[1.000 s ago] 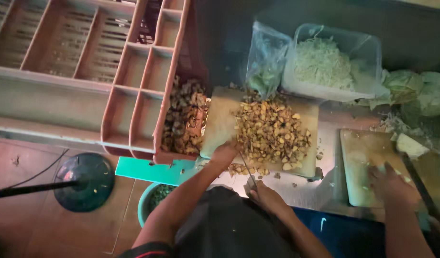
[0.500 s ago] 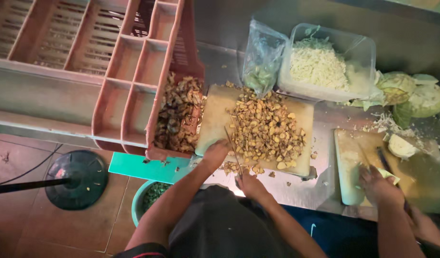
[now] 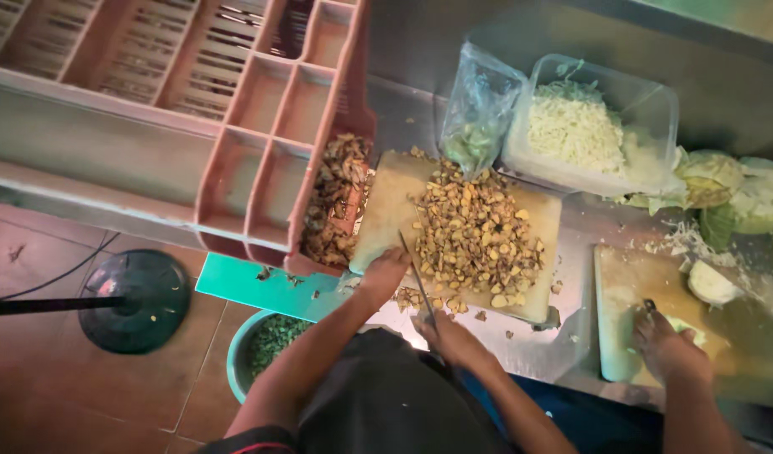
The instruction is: The person chops ginger on a cutting board using a knife. Another person shreds cabbage on a separate cutting board nearby. The chopped ginger is transferred into a pink crate.
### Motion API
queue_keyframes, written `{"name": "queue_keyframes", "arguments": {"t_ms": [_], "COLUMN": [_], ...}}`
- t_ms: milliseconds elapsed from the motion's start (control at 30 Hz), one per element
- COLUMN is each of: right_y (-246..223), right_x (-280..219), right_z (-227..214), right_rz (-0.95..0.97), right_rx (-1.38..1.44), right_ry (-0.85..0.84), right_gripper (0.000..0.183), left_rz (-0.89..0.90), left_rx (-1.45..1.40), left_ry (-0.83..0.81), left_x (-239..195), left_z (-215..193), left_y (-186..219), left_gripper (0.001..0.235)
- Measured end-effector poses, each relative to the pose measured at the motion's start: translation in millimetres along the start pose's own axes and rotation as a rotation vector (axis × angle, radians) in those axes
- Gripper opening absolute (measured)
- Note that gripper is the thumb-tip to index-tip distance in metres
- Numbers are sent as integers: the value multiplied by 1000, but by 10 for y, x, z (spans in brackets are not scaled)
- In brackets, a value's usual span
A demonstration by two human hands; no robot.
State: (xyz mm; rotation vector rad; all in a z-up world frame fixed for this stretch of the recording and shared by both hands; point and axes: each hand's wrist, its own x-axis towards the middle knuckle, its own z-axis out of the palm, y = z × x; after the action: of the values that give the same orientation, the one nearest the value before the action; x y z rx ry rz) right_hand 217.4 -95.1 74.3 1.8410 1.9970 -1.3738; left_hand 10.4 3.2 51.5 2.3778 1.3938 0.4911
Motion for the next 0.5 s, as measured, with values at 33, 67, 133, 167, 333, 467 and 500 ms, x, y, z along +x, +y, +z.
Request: {"name": "queue_keyframes", "arguments": {"t_ms": [33, 67, 133, 167, 333, 467, 500], "right_y": [-17, -46, -89, -98, -209, -129, -78], "right_x": [-7, 1, 18, 18, 47, -110, -160], "right_z": [15, 34, 49, 41, -161, -232, -210], "right_rz": [9, 18, 35, 43, 40, 101, 54], "right_rx": [-7, -10, -24, -36, 82, 31, -14], "right_ry": [4, 12, 55, 89, 145, 76, 109], "right_gripper": [50, 49, 47, 47, 41, 41, 41], "left_rz": [-18, -4, 23, 2, -24, -54, -49], "left_rx": [-16, -39, -87, -89, -223, -246, -221], "left_ry": [14, 44, 98, 63, 68, 25, 15], "left_x": [-39, -56, -94, -118, -191, -120, -72], "left_z": [-8, -22, -25, -17, -90, -111, -94], "left_y": [16, 9, 10, 19, 44, 105, 116], "left_gripper": [22, 23, 24, 26, 31, 33, 41]}}
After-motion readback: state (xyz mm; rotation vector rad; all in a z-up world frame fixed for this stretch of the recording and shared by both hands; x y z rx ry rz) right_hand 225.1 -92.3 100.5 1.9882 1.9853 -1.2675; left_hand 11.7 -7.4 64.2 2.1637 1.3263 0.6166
